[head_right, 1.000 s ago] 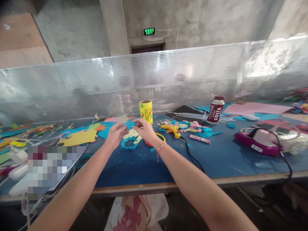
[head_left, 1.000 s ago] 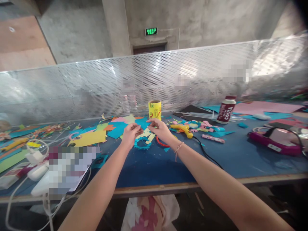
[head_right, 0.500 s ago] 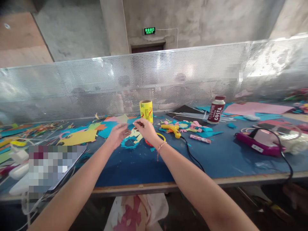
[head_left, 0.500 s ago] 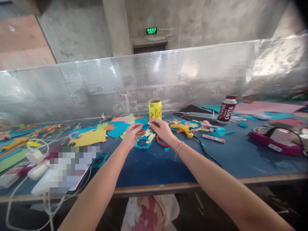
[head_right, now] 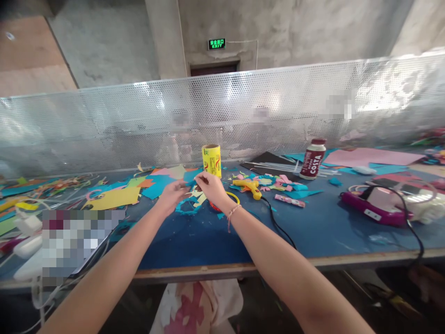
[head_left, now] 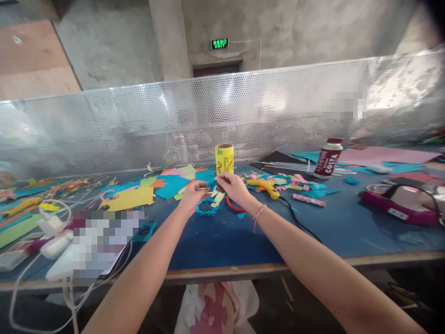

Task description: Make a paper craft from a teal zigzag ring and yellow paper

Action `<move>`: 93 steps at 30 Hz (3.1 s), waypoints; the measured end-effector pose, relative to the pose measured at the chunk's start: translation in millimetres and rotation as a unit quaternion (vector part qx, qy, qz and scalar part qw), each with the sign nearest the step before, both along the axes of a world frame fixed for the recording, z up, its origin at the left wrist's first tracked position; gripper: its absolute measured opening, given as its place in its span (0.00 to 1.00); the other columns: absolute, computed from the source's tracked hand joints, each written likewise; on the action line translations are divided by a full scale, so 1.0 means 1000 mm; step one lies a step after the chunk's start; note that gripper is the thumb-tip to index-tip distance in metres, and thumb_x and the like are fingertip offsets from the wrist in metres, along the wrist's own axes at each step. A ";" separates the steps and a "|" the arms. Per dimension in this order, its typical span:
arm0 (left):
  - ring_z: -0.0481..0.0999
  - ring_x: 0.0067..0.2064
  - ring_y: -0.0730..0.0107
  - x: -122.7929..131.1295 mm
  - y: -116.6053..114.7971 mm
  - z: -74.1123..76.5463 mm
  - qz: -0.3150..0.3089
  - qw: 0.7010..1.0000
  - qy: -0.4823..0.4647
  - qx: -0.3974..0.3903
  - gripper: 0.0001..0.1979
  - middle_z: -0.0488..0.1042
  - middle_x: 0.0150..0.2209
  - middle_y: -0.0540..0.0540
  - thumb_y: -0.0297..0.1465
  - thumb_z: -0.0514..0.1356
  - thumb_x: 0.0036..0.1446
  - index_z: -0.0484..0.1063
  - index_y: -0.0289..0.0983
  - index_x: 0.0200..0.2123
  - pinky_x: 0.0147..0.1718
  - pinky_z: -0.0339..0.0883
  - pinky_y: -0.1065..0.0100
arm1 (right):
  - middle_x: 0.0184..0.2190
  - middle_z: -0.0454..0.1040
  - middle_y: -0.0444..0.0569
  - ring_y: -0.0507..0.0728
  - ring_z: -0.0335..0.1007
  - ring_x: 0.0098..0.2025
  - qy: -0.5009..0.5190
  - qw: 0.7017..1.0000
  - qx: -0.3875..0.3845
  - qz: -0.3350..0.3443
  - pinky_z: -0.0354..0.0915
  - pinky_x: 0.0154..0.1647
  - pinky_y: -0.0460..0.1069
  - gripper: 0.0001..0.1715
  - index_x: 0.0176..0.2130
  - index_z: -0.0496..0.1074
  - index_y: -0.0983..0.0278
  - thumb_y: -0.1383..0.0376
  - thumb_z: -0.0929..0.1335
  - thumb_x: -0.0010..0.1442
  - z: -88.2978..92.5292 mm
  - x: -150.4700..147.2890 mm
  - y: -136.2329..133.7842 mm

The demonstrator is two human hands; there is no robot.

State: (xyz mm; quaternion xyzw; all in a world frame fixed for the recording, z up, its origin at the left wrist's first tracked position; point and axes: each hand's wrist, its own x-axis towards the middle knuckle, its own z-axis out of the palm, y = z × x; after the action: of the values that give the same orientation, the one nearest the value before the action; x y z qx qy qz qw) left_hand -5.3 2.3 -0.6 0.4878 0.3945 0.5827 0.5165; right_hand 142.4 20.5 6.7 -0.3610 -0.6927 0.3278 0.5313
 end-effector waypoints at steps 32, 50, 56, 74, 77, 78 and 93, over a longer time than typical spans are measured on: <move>0.68 0.22 0.78 -0.004 0.003 0.004 0.040 0.994 -0.100 -0.028 0.08 0.67 0.21 0.53 0.24 0.64 0.38 0.67 0.34 0.25 0.28 0.69 0.70 | 0.22 0.68 0.41 0.49 0.65 0.25 0.103 0.991 -0.070 0.045 0.66 0.30 0.48 0.17 0.37 0.66 0.63 0.62 0.69 0.45 -0.009 -0.001 0.013; 0.73 0.23 0.71 -0.004 0.003 0.003 -0.004 0.996 -0.079 -0.034 0.12 0.67 0.19 0.53 0.31 0.66 0.38 0.68 0.34 0.27 0.26 0.68 0.69 | 0.21 0.63 0.40 0.49 0.60 0.25 -0.043 0.998 0.041 -0.013 0.59 0.28 0.47 0.12 0.35 0.69 0.65 0.64 0.67 0.47 0.002 -0.002 -0.006; 0.72 0.23 0.73 -0.005 0.005 0.002 -0.003 0.993 -0.104 -0.057 0.11 0.68 0.21 0.52 0.29 0.65 0.41 0.67 0.34 0.28 0.26 0.69 0.70 | 0.25 0.69 0.43 0.50 0.65 0.29 0.038 0.998 -0.014 0.044 0.63 0.33 0.48 0.16 0.36 0.69 0.64 0.65 0.69 0.44 -0.003 -0.002 0.002; 0.72 0.26 0.75 -0.003 -0.004 0.008 0.046 0.995 -0.056 0.073 0.12 0.71 0.27 0.51 0.31 0.64 0.40 0.70 0.35 0.31 0.27 0.66 0.71 | 0.30 0.74 0.47 0.52 0.70 0.32 0.127 0.992 0.000 0.012 0.68 0.38 0.51 0.12 0.33 0.72 0.64 0.61 0.68 0.47 -0.001 -0.001 -0.001; 0.72 0.28 0.73 -0.004 -0.005 0.008 0.048 0.995 -0.039 0.079 0.12 0.72 0.30 0.49 0.28 0.62 0.39 0.72 0.36 0.32 0.27 0.66 0.71 | 0.32 0.75 0.47 0.53 0.71 0.34 0.137 0.990 -0.002 0.038 0.68 0.40 0.52 0.13 0.35 0.72 0.63 0.63 0.67 0.47 0.000 0.000 -0.002; 0.73 0.29 0.73 -0.004 -0.005 0.008 0.048 0.995 -0.032 0.084 0.13 0.73 0.31 0.49 0.26 0.61 0.39 0.72 0.36 0.33 0.27 0.66 0.71 | 0.33 0.75 0.47 0.53 0.71 0.35 0.140 0.989 -0.002 0.045 0.67 0.41 0.52 0.13 0.36 0.72 0.63 0.64 0.67 0.46 0.001 0.001 -0.003; 0.73 0.32 0.70 0.004 -0.013 0.010 0.139 0.977 0.017 0.162 0.08 0.75 0.30 0.48 0.28 0.62 0.40 0.74 0.37 0.29 0.31 0.68 0.70 | 0.27 0.74 0.46 0.53 0.69 0.31 0.131 0.990 0.045 -0.023 0.66 0.33 0.49 0.08 0.30 0.72 0.63 0.65 0.66 0.46 0.003 -0.006 -0.013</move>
State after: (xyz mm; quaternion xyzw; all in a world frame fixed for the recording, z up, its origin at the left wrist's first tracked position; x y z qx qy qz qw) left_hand -1.2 -10.6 9.4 0.5151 0.3676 0.6965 0.3382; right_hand 136.4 7.7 9.6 -0.3061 -0.6228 0.3285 0.6406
